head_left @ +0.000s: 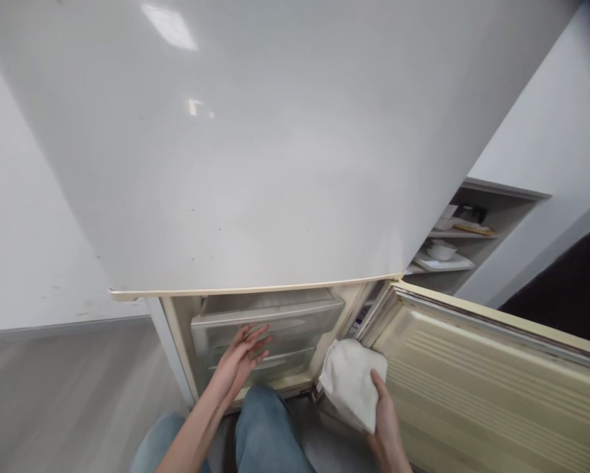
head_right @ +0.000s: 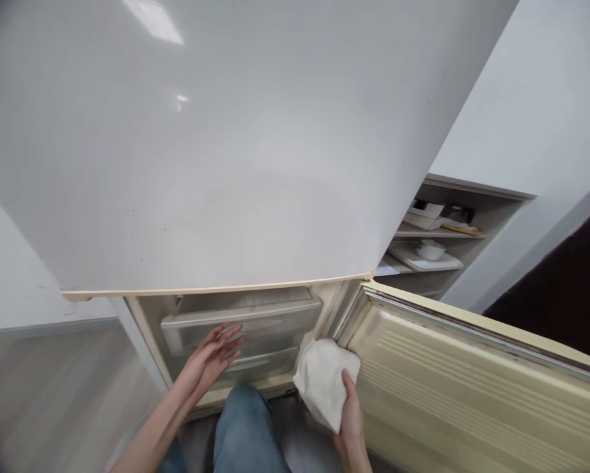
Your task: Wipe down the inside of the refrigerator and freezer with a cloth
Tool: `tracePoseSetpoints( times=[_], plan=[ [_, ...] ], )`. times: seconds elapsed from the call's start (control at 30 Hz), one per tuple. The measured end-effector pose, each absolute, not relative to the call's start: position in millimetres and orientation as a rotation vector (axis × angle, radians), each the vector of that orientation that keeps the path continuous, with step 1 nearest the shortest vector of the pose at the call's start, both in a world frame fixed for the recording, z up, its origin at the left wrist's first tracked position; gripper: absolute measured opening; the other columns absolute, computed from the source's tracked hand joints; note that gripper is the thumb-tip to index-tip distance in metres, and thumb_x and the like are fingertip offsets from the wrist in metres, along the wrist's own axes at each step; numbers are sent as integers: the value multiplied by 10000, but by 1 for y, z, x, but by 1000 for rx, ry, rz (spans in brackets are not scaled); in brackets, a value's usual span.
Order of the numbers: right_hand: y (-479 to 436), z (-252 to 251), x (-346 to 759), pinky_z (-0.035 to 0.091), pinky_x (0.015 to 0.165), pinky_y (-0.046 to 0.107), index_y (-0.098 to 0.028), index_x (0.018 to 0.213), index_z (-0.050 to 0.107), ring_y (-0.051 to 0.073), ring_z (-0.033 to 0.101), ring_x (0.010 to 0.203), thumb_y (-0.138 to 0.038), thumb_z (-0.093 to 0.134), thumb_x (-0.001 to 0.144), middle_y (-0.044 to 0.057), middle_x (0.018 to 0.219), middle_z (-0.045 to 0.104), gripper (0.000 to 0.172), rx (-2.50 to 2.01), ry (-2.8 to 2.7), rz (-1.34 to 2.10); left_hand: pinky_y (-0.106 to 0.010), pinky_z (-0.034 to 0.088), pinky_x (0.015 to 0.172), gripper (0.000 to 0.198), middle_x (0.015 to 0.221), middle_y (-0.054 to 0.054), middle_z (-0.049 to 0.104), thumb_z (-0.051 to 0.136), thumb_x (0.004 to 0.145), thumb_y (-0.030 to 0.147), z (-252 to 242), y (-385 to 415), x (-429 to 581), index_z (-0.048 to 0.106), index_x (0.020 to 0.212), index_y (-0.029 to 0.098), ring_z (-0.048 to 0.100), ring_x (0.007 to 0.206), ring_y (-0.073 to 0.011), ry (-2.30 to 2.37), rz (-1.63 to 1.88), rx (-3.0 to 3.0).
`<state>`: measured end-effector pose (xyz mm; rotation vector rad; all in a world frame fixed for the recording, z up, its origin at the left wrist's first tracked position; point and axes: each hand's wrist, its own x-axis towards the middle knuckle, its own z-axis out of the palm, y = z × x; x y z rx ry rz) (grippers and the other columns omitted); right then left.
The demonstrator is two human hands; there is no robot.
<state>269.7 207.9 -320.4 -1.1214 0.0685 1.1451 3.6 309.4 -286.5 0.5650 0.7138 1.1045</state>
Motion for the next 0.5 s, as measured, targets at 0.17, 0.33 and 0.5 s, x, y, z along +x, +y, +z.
tracePoseSetpoints(
  times=[0.17,0.33,0.5],
  plan=[
    [203,-292,281,568,863,412,-118,1293,542,298,692,941,-317,680,673,73,901,749,666,-1094,134,1096,-451,446,981,419,1246,-124,652,674,705,305,-296,277,6,469,1067,260,650,1081,-268,731,1130,515],
    [202,-260,292,563,873,417,-162,1101,641,295,699,909,-295,685,636,60,825,750,486,-1098,96,1001,-423,475,934,468,1148,-92,707,713,661,321,-312,241,7,441,1041,297,666,1060,-271,710,1088,438],
    [221,-220,289,575,831,405,-180,933,656,274,700,868,-210,671,609,39,844,744,326,-1077,-117,1087,-371,495,838,477,1103,-78,725,712,682,272,-317,223,10,407,1047,297,703,948,-230,692,1090,397]
  ],
)
